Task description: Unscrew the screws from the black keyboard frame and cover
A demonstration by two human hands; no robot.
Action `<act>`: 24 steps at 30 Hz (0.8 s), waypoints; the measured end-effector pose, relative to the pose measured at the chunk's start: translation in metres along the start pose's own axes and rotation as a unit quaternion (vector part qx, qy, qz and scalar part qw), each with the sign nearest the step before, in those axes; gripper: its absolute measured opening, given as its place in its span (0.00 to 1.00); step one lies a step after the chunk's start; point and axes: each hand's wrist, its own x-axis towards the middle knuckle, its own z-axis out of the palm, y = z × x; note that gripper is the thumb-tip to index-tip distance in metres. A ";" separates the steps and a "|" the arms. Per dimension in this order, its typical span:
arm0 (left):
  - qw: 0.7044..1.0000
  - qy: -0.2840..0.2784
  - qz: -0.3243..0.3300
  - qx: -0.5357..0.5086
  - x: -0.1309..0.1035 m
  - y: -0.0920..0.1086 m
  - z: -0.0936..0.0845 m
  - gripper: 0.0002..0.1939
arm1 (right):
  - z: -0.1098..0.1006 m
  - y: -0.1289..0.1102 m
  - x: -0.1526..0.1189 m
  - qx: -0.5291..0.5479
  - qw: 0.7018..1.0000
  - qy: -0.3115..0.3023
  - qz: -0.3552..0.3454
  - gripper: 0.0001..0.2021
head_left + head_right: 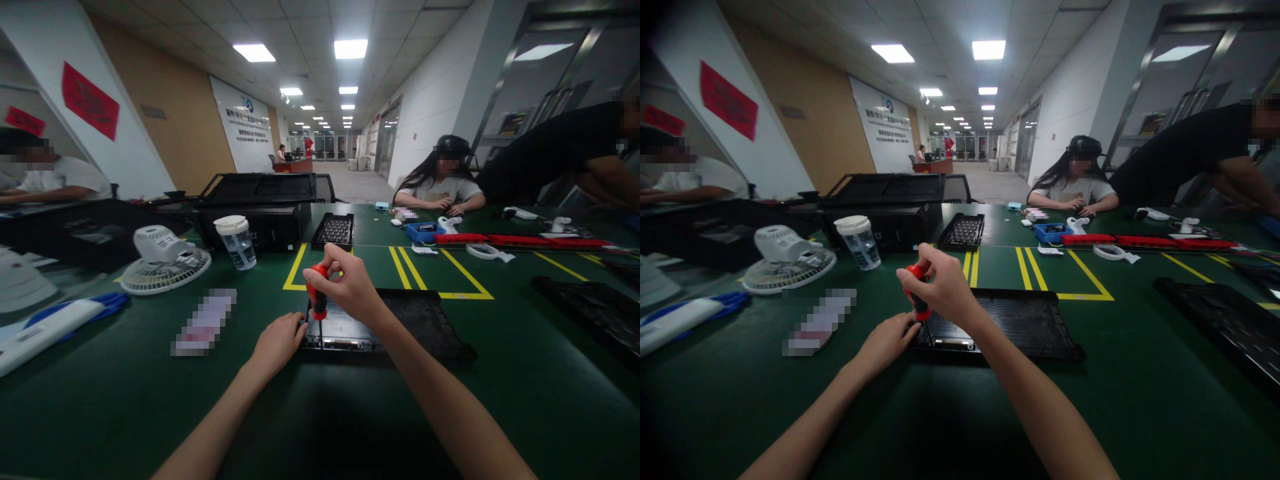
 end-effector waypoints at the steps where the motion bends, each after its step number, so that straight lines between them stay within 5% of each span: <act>1: 1.000 0.001 0.001 0.000 0.000 0.000 0.000 0.17 | 0.000 0.000 0.000 -0.006 1.000 0.002 0.000 0.13; 24: 1.000 0.016 0.018 0.000 0.004 -0.006 0.007 0.18 | 0.007 0.010 0.000 -0.137 0.984 0.115 -0.012 0.15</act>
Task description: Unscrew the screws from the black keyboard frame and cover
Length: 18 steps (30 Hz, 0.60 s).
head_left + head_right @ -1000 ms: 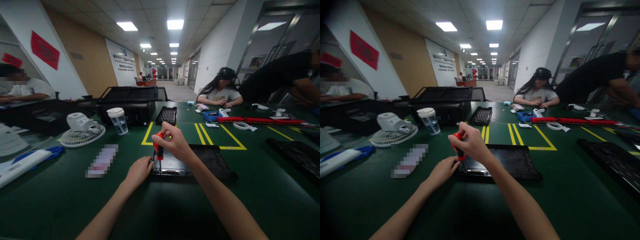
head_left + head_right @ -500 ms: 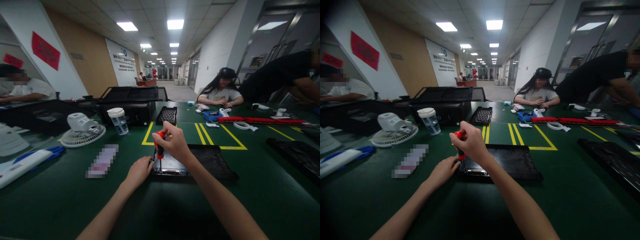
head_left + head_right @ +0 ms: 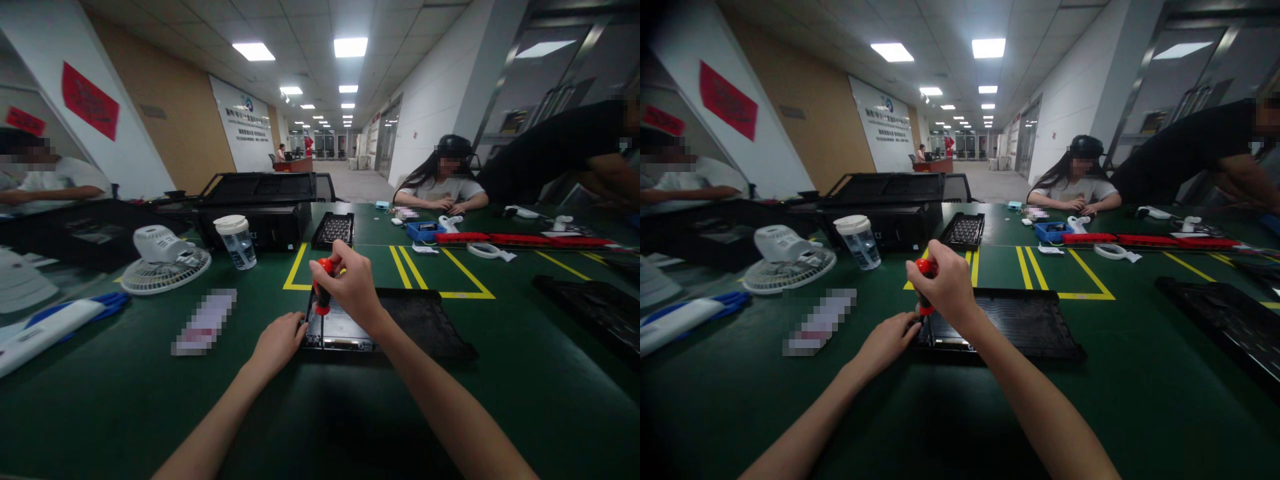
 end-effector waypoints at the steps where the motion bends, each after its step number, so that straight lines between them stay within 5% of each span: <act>1: 1.000 -0.002 -0.002 0.000 0.000 0.000 0.000 0.18 | 0.001 0.000 0.000 -0.005 1.000 0.007 -0.001 0.14; 12: 1.000 -0.002 -0.002 0.000 0.001 -0.002 0.001 0.18 | 0.003 0.001 -0.002 0.023 0.999 0.028 0.039 0.13; 18: 1.000 0.005 0.009 0.003 0.002 -0.004 0.002 0.18 | 0.005 0.010 0.001 0.249 0.959 -0.063 0.122 0.12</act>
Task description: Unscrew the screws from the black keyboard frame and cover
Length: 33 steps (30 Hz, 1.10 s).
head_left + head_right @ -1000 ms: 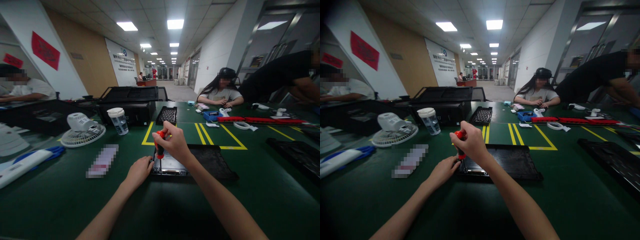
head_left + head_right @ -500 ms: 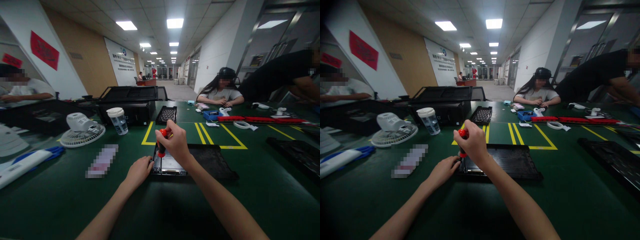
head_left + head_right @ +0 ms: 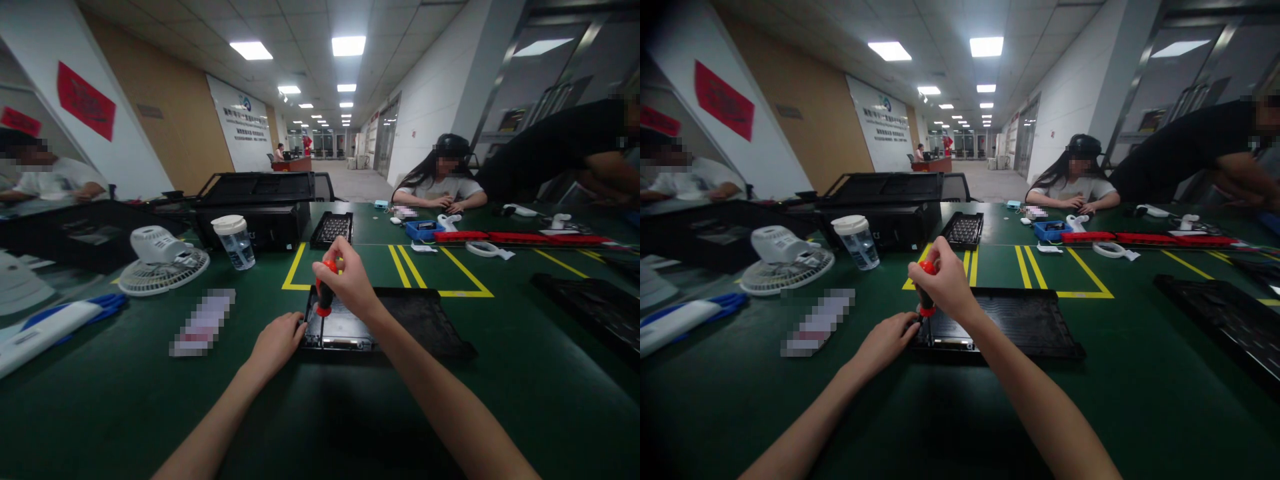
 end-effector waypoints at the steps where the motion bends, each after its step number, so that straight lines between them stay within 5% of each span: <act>1: 1.000 0.000 -0.001 -0.001 0.000 0.000 0.000 0.18 | 0.000 0.002 0.001 0.062 0.998 -0.029 0.018 0.12; 7: 1.000 0.001 -0.001 0.000 0.000 0.001 0.001 0.18 | 0.002 0.007 0.004 0.309 0.935 -0.162 0.066 0.10; 13: 1.000 -0.001 -0.005 0.002 -0.001 0.002 0.000 0.17 | -0.001 0.008 0.003 0.383 0.892 -0.232 0.062 0.15; 15: 1.000 0.000 -0.001 0.002 -0.001 0.002 0.000 0.16 | -0.002 0.011 0.003 0.378 0.887 -0.258 0.057 0.10; 17: 1.000 0.003 0.001 0.002 0.000 0.001 0.001 0.16 | -0.002 0.014 0.002 0.373 0.889 -0.263 0.046 0.04; 33: 1.000 0.012 0.010 0.000 0.001 -0.003 0.005 0.17 | -0.004 0.016 0.003 0.430 0.854 -0.288 0.054 0.12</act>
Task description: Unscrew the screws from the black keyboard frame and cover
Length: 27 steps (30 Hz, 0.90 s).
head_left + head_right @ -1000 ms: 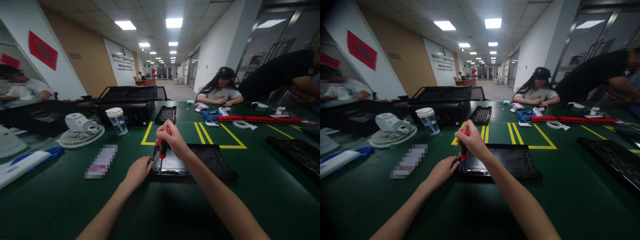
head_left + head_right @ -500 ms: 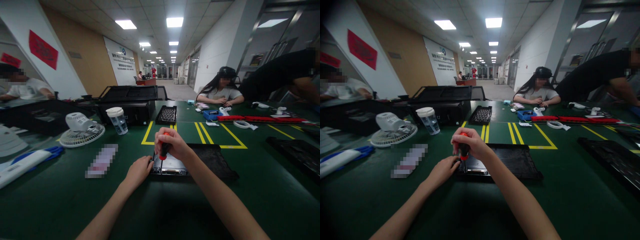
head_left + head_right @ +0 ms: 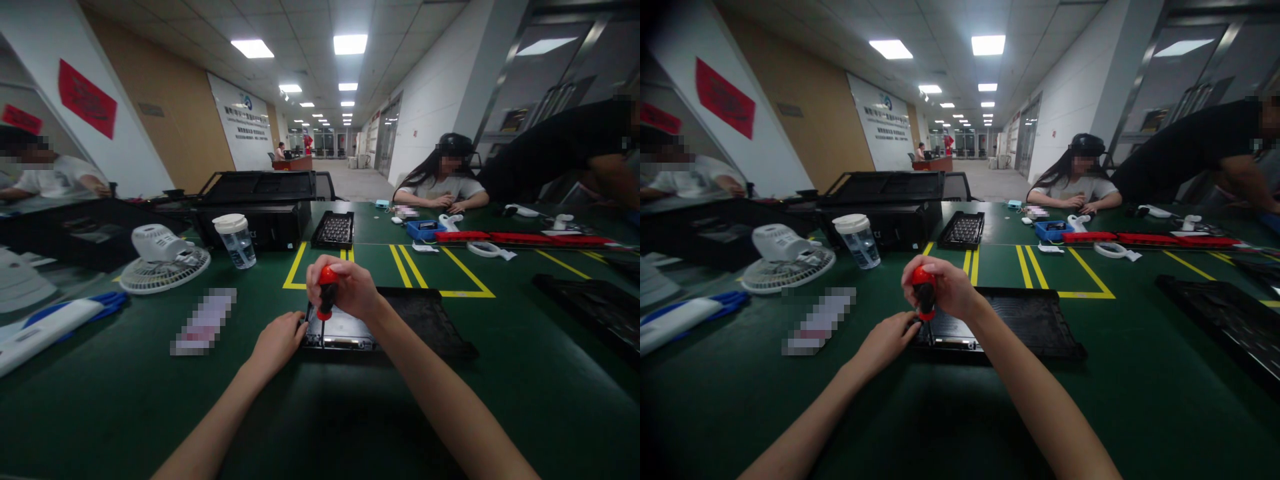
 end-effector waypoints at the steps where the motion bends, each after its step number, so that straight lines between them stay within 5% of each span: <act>1: 1.000 0.001 0.000 -0.001 0.000 0.000 0.000 0.17 | 0.000 0.001 0.000 0.001 1.000 -0.002 0.000 0.12; 27: 0.998 -0.029 -0.048 0.012 -0.005 0.015 -0.015 0.16 | -0.004 -0.005 -0.001 -0.037 0.999 0.021 0.010 0.05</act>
